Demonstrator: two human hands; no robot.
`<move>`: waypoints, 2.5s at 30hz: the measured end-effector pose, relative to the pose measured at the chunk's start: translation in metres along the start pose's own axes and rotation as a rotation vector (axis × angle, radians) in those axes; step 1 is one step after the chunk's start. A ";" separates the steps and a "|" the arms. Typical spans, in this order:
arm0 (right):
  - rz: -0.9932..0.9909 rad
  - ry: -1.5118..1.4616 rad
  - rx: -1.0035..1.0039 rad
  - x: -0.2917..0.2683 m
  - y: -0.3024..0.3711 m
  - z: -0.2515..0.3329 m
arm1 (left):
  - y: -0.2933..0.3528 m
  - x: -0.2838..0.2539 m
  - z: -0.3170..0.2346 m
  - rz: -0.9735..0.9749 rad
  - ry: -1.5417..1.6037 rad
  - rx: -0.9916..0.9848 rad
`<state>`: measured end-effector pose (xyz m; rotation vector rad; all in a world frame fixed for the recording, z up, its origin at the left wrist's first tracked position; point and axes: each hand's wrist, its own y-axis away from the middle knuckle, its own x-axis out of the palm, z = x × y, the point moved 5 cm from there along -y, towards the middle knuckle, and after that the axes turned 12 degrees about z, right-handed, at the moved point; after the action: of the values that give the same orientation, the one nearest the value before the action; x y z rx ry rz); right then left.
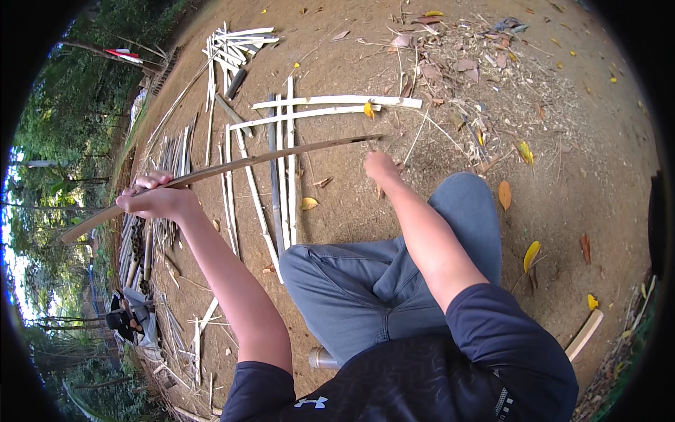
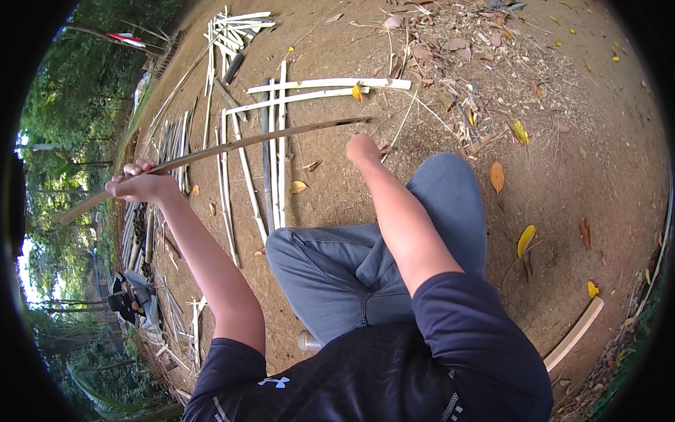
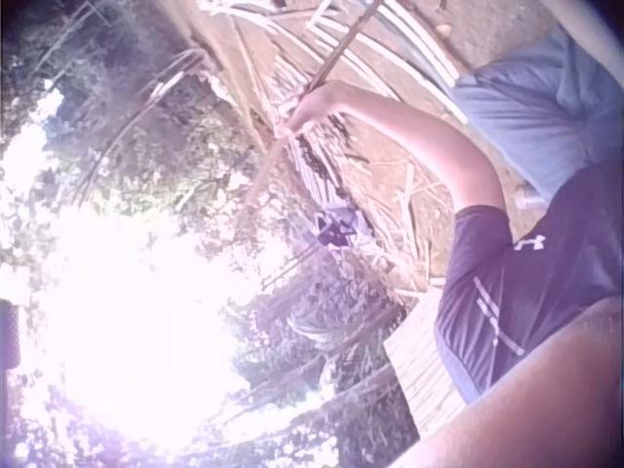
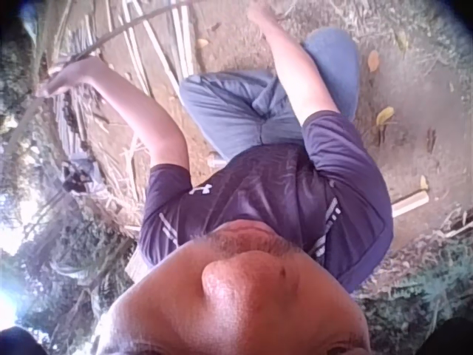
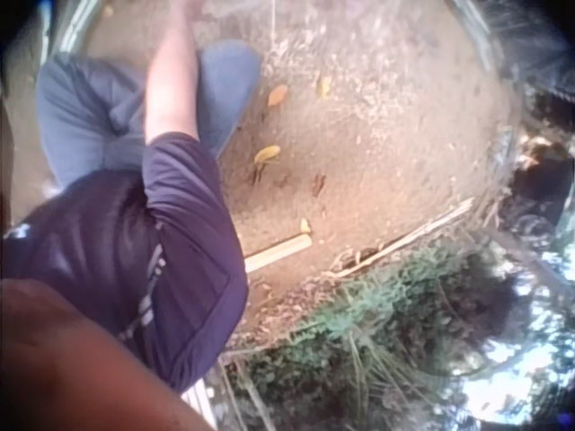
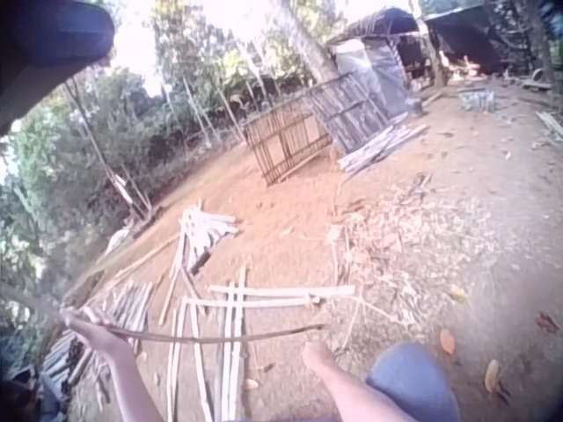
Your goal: The person shaves a thin strip of bamboo using a knife. They hold the long bamboo strip with one hand and repeatedly draw the knife blade along the surface to thin it.
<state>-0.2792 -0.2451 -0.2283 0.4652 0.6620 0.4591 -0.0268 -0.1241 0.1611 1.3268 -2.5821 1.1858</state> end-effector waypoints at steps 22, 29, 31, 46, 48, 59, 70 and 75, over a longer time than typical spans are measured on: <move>-0.232 -0.010 -0.051 0.017 -0.023 -0.001 | -0.009 -0.021 0.011 -0.129 -0.095 -0.008; -0.020 -0.093 -0.088 0.022 -0.014 0.004 | -0.014 -0.025 0.018 -0.078 -0.130 0.031; -0.144 -0.054 -0.015 0.016 -0.015 -0.002 | -0.016 -0.026 0.021 -0.114 -0.120 0.012; -0.163 -0.084 0.102 0.025 -0.043 -0.027 | -0.016 -0.028 0.019 -0.097 -0.090 0.002; -0.126 -0.033 0.024 0.033 -0.047 -0.023 | -0.015 -0.027 0.020 -0.086 -0.087 0.002; -0.124 -0.153 0.162 0.034 -0.046 -0.041 | -0.013 -0.022 0.016 -0.052 -0.099 0.011; -0.129 -0.192 0.193 0.038 -0.047 -0.051 | -0.015 -0.021 0.019 -0.057 -0.075 0.019; -0.111 -0.115 0.018 0.042 -0.042 -0.027 | -0.018 -0.028 0.023 -0.052 -0.054 0.016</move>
<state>-0.2568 -0.2492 -0.2897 0.4655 0.5784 0.3198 0.0113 -0.1256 0.1465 1.4392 -2.5630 1.1807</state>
